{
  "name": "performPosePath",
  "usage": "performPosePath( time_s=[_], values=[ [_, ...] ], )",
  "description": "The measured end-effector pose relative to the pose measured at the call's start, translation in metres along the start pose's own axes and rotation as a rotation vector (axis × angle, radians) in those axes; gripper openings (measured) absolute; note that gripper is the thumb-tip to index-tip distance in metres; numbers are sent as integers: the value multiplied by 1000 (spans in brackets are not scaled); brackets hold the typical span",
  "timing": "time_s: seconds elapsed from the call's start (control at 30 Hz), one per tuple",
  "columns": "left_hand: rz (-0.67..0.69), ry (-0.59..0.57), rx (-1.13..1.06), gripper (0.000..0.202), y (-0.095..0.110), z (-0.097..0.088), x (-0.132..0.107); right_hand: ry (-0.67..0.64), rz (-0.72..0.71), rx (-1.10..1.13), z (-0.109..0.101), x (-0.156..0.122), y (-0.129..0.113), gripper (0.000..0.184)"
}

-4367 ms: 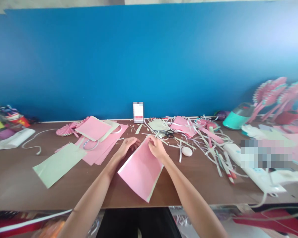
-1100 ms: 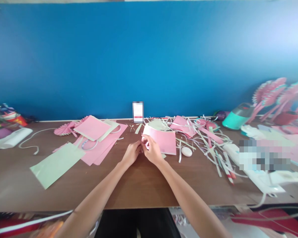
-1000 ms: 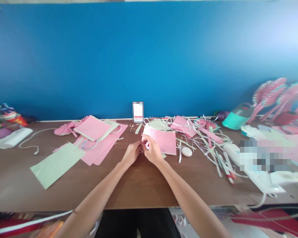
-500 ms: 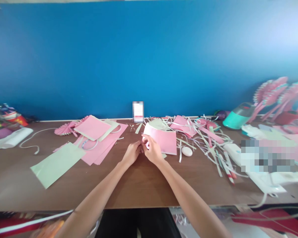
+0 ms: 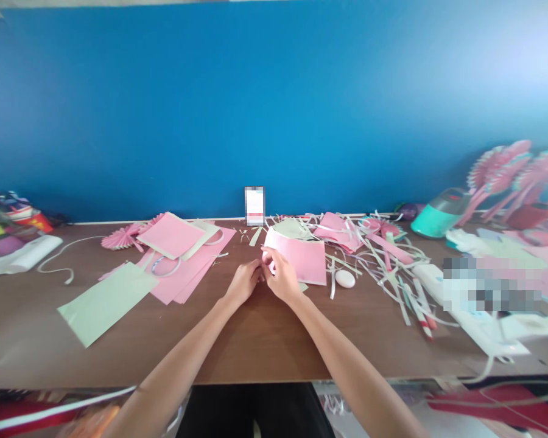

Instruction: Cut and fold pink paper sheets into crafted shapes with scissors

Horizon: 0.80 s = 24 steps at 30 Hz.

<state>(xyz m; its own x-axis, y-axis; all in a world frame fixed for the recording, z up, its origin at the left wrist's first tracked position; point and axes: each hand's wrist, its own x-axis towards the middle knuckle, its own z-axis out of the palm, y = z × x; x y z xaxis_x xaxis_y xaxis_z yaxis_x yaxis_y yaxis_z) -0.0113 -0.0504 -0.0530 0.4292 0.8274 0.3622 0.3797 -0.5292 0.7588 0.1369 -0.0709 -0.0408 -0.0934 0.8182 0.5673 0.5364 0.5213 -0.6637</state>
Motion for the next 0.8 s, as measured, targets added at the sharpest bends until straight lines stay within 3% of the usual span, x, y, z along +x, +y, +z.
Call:
performPosePath(
  time_s=[0.8],
  values=[
    [-7,-29,15,23,6,-4,0,-44,-18,26,1,0,7,49]
  ],
)
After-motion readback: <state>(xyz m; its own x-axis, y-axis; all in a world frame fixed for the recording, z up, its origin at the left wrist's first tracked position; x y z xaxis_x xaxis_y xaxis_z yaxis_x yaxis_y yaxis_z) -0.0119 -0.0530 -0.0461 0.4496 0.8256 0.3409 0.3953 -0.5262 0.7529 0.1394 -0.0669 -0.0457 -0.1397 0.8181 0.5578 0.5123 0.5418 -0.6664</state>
